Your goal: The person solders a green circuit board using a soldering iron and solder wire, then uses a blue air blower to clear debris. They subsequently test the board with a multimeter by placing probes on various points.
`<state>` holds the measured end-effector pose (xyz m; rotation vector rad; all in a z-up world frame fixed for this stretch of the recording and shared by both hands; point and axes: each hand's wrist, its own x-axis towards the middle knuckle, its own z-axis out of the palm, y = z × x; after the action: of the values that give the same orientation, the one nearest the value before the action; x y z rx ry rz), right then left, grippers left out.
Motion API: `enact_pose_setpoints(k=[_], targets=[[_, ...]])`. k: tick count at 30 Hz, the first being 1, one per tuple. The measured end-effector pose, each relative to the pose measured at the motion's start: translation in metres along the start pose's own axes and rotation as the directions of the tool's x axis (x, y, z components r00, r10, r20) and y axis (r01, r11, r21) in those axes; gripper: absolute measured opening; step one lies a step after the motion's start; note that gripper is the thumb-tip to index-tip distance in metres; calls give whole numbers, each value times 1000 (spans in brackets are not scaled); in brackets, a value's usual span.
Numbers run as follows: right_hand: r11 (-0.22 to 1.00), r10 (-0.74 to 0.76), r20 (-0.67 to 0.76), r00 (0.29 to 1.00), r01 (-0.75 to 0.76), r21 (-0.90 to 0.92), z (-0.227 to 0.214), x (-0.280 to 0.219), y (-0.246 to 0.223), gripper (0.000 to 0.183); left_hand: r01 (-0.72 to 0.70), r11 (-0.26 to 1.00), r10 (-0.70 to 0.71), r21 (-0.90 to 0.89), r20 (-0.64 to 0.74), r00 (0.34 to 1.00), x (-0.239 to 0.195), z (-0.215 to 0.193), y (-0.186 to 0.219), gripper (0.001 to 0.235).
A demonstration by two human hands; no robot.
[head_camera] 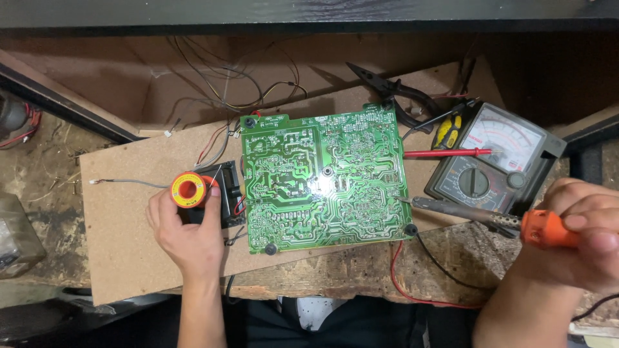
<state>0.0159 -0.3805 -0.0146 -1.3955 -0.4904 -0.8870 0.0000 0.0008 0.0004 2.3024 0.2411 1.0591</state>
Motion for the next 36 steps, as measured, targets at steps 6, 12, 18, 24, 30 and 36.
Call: enact_pose_setpoints(k=[6, 12, 18, 24, 30, 36], targets=[[1000, -22, -18, 1000, 22, -5, -8, -3, 7, 14, 8, 1000, -8, -2, -1, 1000, 0, 0, 0, 24], [999, -11, 3, 1000, 11, 33, -12, -5, 9, 13, -2, 1000, 2, -6, -2, 1000, 1, 0, 2, 23], [999, -42, -19, 999, 42, 24, -11, -3, 8, 13, 8, 1000, -8, -15, 1, 1000, 0, 0, 3, 22], [1000, 12, -16, 1000, -12, 20, -11, -4, 7, 10, 5, 1000, -5, 0, 1, 1000, 0, 0, 0, 24], [999, -27, -15, 1000, 27, -30, -7, -2, 4, 15, -3, 1000, 3, -1, -6, 1000, -1, 0, 0, 24], [997, -52, -19, 998, 50, -62, -4, -1, 3, 18, 2, 1000, -2, 3, 0, 1000, -1, 1, 0, 24]])
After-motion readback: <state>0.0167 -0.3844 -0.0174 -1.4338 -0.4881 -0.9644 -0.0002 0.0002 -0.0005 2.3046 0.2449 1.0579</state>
